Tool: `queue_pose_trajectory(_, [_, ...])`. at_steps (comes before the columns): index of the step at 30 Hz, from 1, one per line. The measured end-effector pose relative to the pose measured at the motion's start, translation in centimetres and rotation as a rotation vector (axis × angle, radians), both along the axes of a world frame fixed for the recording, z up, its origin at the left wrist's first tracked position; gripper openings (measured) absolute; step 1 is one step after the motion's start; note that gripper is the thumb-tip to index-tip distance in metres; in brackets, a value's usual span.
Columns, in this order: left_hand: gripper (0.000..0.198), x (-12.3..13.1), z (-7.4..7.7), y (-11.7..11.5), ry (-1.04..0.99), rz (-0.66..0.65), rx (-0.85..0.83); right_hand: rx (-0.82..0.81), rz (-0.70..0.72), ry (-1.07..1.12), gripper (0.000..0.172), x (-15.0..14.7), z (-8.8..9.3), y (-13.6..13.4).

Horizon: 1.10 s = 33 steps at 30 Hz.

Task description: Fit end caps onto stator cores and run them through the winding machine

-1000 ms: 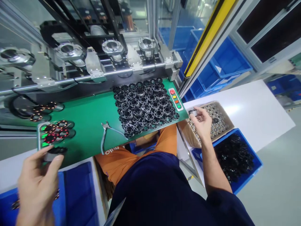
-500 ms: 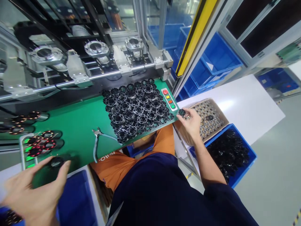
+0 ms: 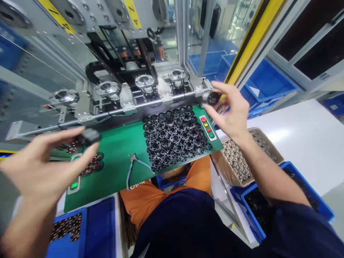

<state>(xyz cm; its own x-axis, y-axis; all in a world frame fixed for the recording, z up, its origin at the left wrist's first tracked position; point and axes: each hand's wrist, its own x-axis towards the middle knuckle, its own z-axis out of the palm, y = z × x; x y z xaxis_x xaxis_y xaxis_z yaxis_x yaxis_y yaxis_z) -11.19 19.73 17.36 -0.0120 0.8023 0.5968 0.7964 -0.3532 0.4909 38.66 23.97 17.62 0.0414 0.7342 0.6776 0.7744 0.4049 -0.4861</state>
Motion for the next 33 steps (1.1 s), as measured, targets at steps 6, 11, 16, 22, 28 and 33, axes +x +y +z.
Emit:
queue_pose_trajectory(6, [0.058,7.5,6.5,18.8,0.388,-0.257,-0.107,-0.251,0.176,-0.358,0.046,-4.9,5.7,18.5])
queue_pose_trajectory(11, [0.067,11.2,4.3,28.1,0.272,-0.228,-0.362,-0.345,0.159,-0.482,0.035,-6.0,3.3,27.2])
queue_pose_trajectory(16, [0.06,10.5,2.6,30.7,0.289,-0.294,-0.395,-0.367,0.18,-0.534,0.035,-5.3,1.3,30.6])
queue_pose_trajectory(22, [0.058,10.4,2.8,33.0,0.423,-0.291,-0.427,-0.409,0.299,-0.581,0.039,-4.8,2.1,33.7])
queue_pose_trajectory(28, [0.072,11.2,3.9,33.6,0.521,-0.324,-0.483,-0.552,0.333,-0.634,0.045,-5.3,3.8,35.8])
queue_pose_trajectory(33, [0.068,10.6,4.4,34.6,0.506,-0.33,-0.543,-0.58,0.347,-0.754,0.056,-5.2,4.7,36.4])
